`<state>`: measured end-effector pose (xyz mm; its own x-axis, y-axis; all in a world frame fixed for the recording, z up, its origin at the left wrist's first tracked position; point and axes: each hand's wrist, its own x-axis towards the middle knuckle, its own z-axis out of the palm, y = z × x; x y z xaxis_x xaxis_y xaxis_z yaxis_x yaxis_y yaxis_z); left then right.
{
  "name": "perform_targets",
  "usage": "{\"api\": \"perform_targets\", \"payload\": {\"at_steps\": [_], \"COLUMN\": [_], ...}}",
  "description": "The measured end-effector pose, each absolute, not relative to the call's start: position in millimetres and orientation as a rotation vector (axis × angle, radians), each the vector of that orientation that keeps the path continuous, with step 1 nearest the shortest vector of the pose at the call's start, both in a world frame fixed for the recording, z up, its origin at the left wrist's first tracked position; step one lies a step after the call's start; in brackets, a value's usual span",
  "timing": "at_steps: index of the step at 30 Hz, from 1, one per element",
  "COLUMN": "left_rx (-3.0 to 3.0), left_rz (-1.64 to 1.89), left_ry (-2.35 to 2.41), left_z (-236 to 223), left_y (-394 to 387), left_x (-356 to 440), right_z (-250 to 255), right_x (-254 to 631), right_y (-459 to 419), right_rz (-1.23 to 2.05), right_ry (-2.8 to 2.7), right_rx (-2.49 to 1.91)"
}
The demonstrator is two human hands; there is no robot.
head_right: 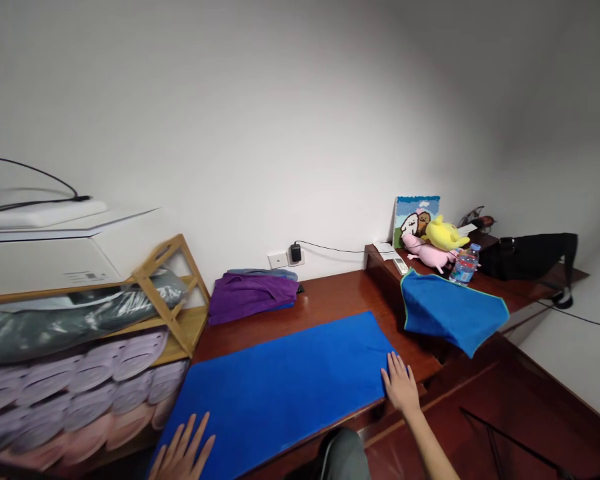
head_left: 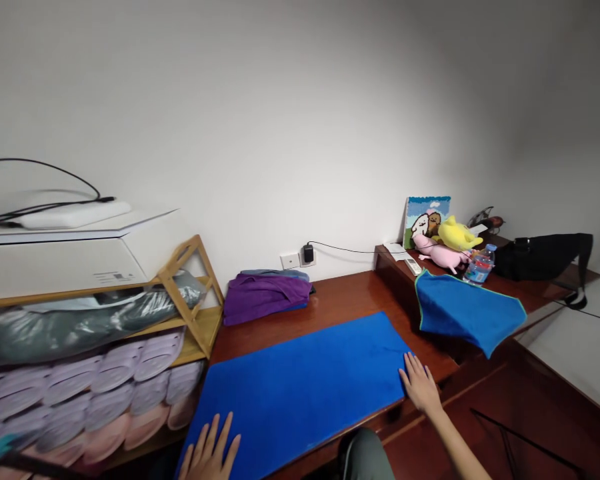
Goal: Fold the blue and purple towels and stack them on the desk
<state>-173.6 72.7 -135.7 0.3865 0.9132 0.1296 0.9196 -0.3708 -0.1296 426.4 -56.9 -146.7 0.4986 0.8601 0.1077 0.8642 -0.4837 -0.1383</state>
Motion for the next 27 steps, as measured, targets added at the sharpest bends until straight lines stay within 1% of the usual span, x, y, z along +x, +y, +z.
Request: {"api": "perform_targets", "payload": {"at_steps": [3, 6, 9, 11, 14, 16, 19, 22, 25, 27], "left_rx": [-2.416, -2.395, -2.473, -2.545, -2.599, -2.569, -2.525, -2.533, -2.530, -2.522], "left_rz": [-0.217, -0.397, -0.434, -0.418, -0.371, -0.321, -0.242, -0.178, -0.122, -0.110], "left_ry": [-1.726, -1.743, -1.714, -1.686, -1.671, -1.708, -1.664, -1.535, -1.528, -1.557], "left_z": [-130, -119, -109, -107, -113, -123, -137, -142, -140, -137], "left_y": [89, 122, 163, 187, 212, 221, 229, 230, 228, 227], "left_x": [-171, -156, -126, -104, -90, -102, -142, -177, -185, -180], "right_z": [-138, -111, -84, -76, -81, -90, -102, -107, -109, -111], "right_x": [417, 372, 296, 239, 179, 171, 212, 293, 375, 414], "right_y": [-41, 5, 68, 108, 152, 168, 172, 161, 143, 133], "right_rz": [-0.187, -0.176, 0.001, 0.134, 0.341, 0.424, 0.400, 0.322, 0.273, 0.250], "right_ry": [-1.466, -1.576, -1.768, -1.911, -2.073, -2.098, -2.025, -1.880, -1.704, -1.614], "right_rx": [-2.469, -2.278, -2.079, -1.898, -1.740, -1.767, -1.917, -2.167, -2.439, -2.562]}}
